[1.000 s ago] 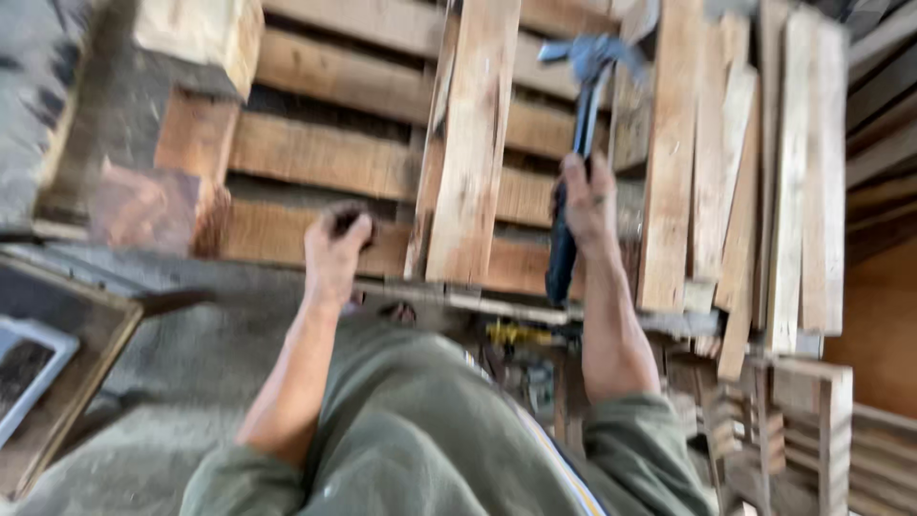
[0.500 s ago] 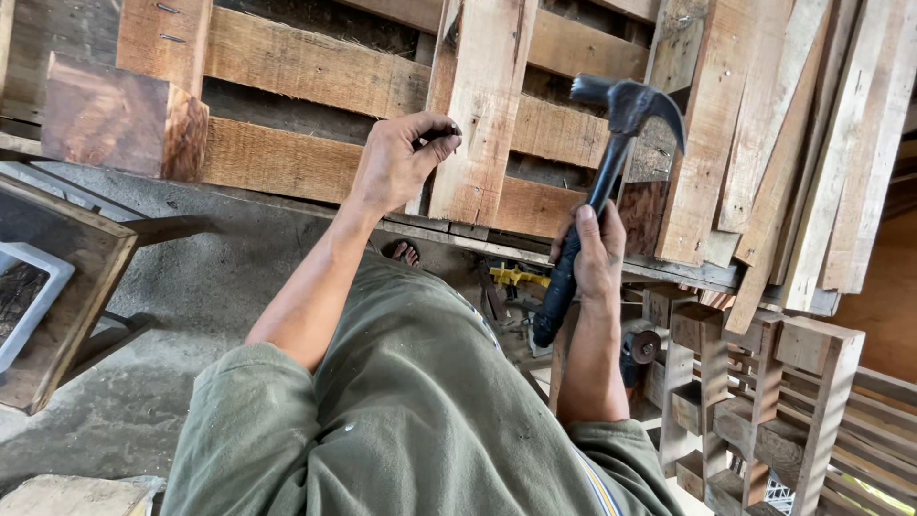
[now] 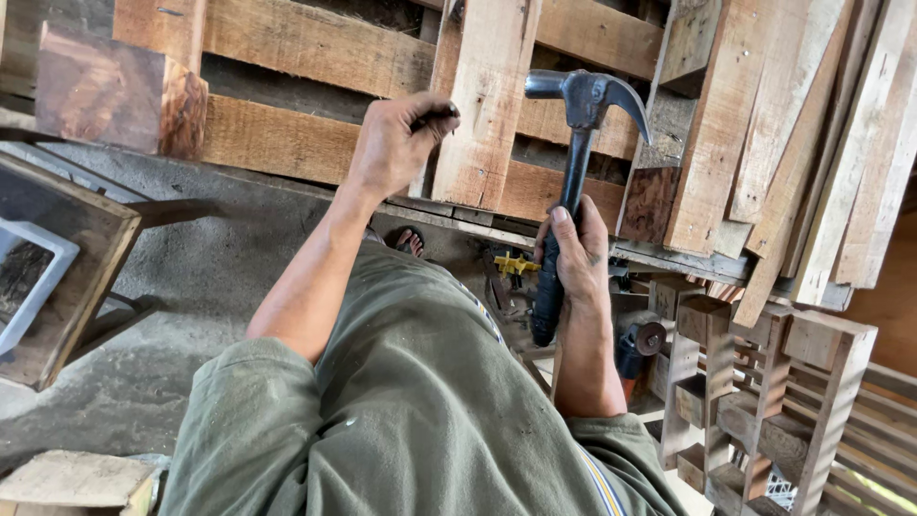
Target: The person assembles a wooden pallet by placing planks across a base frame and hammering nails to secure them. They repeatedly position planks, drive nails with a hammer, and adjust the pieces to align with the pallet structure.
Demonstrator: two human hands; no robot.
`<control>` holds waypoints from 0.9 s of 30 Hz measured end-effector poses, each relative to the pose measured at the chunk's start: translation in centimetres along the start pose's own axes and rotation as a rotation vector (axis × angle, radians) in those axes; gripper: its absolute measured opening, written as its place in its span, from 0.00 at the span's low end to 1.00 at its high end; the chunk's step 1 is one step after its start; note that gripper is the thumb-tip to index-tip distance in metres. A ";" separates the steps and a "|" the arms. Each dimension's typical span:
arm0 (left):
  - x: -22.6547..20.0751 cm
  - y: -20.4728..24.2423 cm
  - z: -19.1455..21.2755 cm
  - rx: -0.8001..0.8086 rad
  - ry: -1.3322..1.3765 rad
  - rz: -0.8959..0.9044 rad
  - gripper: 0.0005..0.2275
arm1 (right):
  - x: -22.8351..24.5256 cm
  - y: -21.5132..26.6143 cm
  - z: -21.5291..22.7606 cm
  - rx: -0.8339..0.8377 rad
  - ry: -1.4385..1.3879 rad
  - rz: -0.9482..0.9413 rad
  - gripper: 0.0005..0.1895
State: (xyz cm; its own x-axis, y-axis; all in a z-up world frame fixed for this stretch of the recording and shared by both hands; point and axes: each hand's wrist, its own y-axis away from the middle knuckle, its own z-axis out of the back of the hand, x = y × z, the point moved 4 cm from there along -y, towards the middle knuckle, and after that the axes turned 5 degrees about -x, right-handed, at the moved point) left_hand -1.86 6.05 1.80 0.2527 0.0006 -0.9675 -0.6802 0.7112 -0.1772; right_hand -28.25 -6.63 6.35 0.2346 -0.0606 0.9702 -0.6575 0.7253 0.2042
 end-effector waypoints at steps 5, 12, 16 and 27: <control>0.4 0.7 0.5 0.035 0.020 0.095 0.05 | 0.6 -0.2 -0.6 0.041 0.052 0.032 0.13; -0.4 1.1 -0.9 -0.084 -0.138 -0.213 0.04 | 1.4 0.2 -1.0 0.089 0.077 0.056 0.13; -0.4 1.6 -0.9 -0.110 -0.184 -0.250 0.04 | 3.5 0.5 -1.0 0.147 0.161 0.150 0.13; -0.5 2.5 -1.7 -0.187 -0.265 -0.329 0.06 | 11.8 2.5 0.5 0.195 0.800 0.537 0.15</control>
State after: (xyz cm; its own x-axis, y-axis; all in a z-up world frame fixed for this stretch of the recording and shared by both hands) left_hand -4.81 6.63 1.55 0.6264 -0.0067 -0.7794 -0.6409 0.5647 -0.5200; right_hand -27.47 -5.90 18.40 0.2385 0.7784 0.5806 -0.9083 0.3904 -0.1504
